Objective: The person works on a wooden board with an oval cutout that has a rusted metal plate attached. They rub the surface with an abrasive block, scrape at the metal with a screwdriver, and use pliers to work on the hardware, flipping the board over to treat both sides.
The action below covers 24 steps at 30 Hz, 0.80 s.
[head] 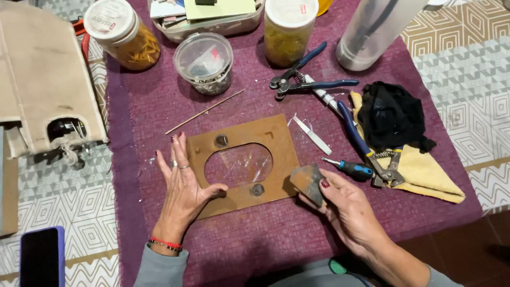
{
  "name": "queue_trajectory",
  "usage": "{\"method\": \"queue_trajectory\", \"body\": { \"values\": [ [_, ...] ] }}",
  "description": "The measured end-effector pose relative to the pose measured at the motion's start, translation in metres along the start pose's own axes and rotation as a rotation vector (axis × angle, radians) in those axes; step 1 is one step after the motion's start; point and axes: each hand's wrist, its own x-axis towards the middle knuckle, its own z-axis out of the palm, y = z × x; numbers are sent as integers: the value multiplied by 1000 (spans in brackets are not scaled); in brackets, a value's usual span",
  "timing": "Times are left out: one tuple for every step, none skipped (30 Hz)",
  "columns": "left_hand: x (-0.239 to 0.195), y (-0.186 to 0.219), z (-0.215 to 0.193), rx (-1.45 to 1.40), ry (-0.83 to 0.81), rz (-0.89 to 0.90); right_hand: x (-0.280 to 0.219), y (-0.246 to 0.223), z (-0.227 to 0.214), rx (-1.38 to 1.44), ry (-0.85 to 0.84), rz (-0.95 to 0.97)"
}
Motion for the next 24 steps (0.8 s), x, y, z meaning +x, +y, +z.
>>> {"method": "queue_trajectory", "body": {
  "values": [
    [-2,5,-4,1,2,-1,3,3,-6,-1,-2,0],
    [-4,9,-9,-19,-15,-57,7,6,-10,-107,11,-118],
    [-6,13,-14,-40,-31,-113,11,9,-14,-211,22,-237],
    [-11,21,-18,-31,-24,-122,14,8,-15,-215,8,-234],
    [-15,29,-22,-140,-93,-273,17,6,-14,-256,-16,-284],
    [-19,36,-27,-246,-159,-424,21,6,-13,-294,-45,-334],
    [-24,43,-27,-235,-148,-434,25,4,-11,-295,-63,-330],
    [-28,48,-27,-318,-71,-423,28,4,-8,-299,-57,-291],
    [-32,54,-27,-401,6,-409,32,4,-6,-305,-50,-253],
    [-29,54,-27,-393,3,-403,35,4,-3,-294,-52,-254],
    [-27,53,-26,-487,78,-456,37,4,0,-318,-47,-248],
    [-27,55,-25,-583,158,-517,39,4,2,-350,-46,-239],
    [-28,53,-26,-577,158,-518,37,3,4,-347,-50,-235],
    [-26,50,-25,-766,233,-598,37,0,8,-332,-52,-211],
    [-24,46,-25,-955,308,-675,37,-3,13,-317,-55,-187],
    [-23,50,-31,-952,319,-680,33,-5,19,-323,-64,-183],
    [-21,54,-37,-1072,356,-756,30,-8,25,-337,-40,-160],
    [-16,57,-42,-1195,391,-826,27,-12,31,-349,-13,-141],
    [-17,60,-46,-1196,402,-825,27,-12,33,-355,-21,-143],
    [-17,62,-50,-1223,442,-835,27,-13,34,-421,-42,-149],
    [-17,64,-54,-1252,482,-845,27,-14,34,-487,-63,-155],
    [-18,65,-58,-1254,485,-844,33,-9,26,-489,-64,-157],
    [-19,65,-61,-1336,520,-803,39,-3,17,-510,-128,-209],
    [-20,65,-64,-1417,558,-759,46,2,9,-531,-195,-260]
  ]
}}
